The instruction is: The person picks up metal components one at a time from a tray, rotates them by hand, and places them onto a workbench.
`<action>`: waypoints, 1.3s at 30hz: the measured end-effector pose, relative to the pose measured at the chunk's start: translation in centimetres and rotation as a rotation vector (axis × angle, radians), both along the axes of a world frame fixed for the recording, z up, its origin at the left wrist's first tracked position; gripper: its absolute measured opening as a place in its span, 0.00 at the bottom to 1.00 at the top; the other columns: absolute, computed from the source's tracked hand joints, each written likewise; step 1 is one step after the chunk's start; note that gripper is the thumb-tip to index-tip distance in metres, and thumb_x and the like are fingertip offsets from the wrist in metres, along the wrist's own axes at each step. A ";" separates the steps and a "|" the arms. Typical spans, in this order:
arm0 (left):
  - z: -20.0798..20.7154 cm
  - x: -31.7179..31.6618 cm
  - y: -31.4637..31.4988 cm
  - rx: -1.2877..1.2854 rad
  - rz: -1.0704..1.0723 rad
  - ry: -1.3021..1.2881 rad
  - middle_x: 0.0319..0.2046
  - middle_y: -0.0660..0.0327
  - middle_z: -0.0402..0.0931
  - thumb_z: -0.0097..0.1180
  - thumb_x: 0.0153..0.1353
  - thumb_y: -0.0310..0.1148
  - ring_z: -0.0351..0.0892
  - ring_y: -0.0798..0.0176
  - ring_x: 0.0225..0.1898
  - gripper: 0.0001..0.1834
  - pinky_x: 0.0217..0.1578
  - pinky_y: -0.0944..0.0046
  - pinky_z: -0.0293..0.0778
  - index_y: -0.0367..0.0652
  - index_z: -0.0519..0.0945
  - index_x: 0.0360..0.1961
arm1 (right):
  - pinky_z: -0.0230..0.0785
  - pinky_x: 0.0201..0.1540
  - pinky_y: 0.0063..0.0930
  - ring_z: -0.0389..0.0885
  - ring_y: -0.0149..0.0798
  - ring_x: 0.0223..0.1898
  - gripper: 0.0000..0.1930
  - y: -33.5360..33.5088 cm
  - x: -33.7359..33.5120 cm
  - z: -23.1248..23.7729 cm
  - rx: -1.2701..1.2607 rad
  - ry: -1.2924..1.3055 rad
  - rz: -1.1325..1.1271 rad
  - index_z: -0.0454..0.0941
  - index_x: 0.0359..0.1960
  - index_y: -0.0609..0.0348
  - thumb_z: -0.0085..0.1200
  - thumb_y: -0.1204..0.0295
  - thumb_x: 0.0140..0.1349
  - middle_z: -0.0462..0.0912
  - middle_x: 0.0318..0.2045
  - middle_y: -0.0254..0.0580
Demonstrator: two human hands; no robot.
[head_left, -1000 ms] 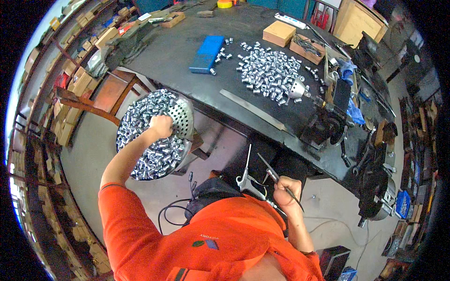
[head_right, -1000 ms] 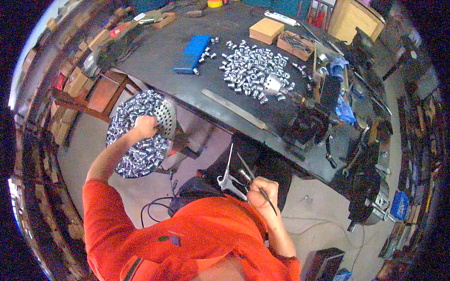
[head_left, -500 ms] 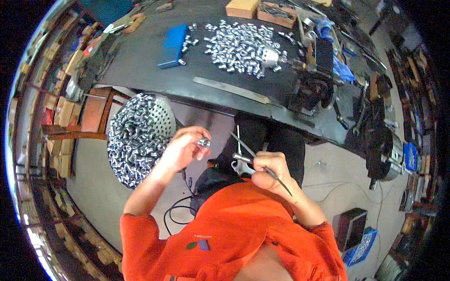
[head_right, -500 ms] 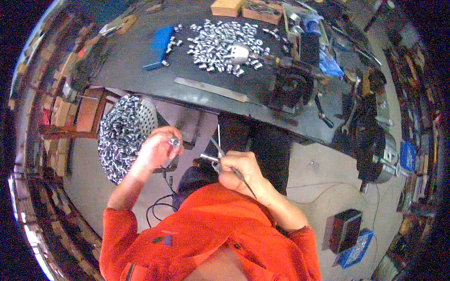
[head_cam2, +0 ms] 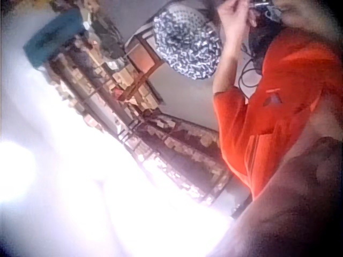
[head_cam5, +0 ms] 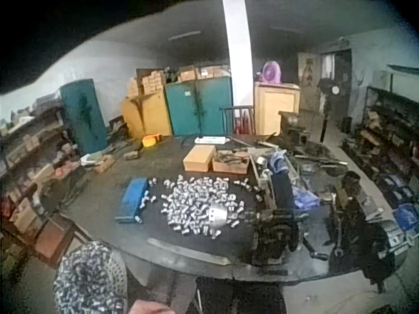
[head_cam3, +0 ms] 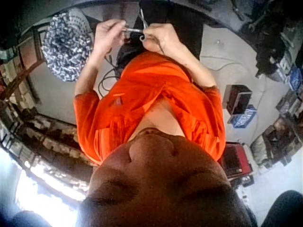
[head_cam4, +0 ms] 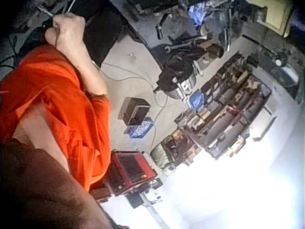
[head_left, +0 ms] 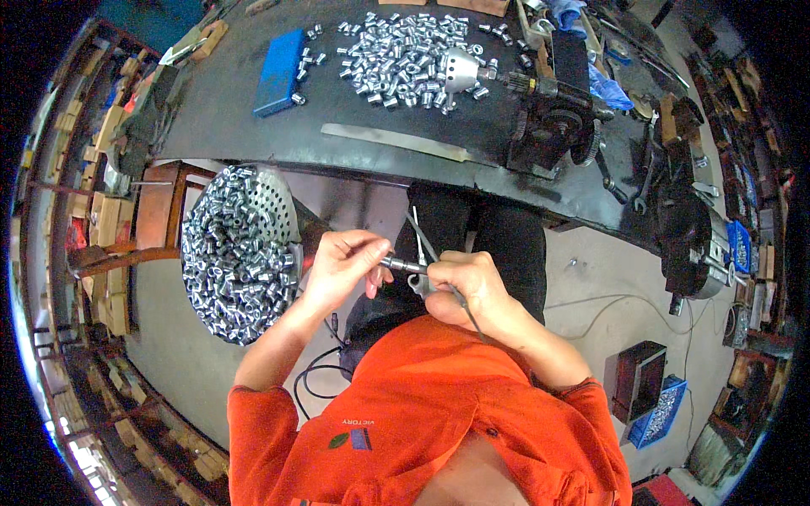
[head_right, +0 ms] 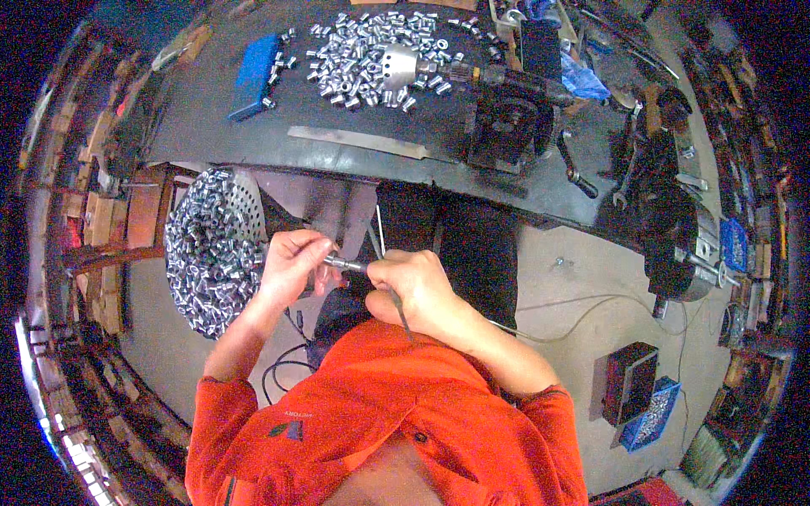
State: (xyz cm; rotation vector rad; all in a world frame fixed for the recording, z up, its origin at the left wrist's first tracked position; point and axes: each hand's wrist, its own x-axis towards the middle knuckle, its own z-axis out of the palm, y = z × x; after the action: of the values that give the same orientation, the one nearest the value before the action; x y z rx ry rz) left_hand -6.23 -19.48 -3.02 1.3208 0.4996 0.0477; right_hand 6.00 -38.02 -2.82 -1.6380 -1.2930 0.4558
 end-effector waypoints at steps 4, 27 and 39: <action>0.3 0.3 -0.4 0.071 -0.081 -0.022 0.24 0.58 0.77 0.56 0.60 0.27 0.77 0.70 0.21 0.08 0.21 0.73 0.73 0.31 0.77 0.37 | 0.60 0.17 0.37 0.69 0.49 0.15 0.08 0.2 -0.4 -0.5 0.038 -0.036 -0.047 0.66 0.14 0.60 0.55 0.75 0.37 0.68 0.14 0.45; 1.0 1.3 1.2 0.389 -0.207 -0.155 0.28 0.66 0.77 0.58 0.54 0.22 0.73 0.76 0.29 0.10 0.29 0.73 0.71 0.34 0.77 0.39 | 0.50 0.18 0.28 0.60 0.27 0.15 0.12 -1.9 1.6 -1.5 -0.074 0.416 0.021 0.61 0.11 0.60 0.49 0.70 0.44 0.58 0.10 0.36; -0.7 1.9 2.4 1.365 -0.172 -0.242 0.24 0.58 0.69 0.60 0.38 0.27 0.75 0.51 0.25 0.12 0.25 0.56 0.72 0.43 0.77 0.30 | 0.48 0.18 0.33 0.59 0.41 0.15 0.17 -2.7 0.2 2.2 0.171 0.197 0.174 0.55 0.14 0.59 0.53 0.68 0.44 0.56 0.14 0.39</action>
State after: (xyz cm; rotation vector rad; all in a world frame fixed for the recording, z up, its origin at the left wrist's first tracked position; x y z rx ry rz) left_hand -4.28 -17.05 -3.68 2.6388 0.0804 0.4637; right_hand 6.20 -40.71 -0.64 -1.3106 -1.2938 0.5804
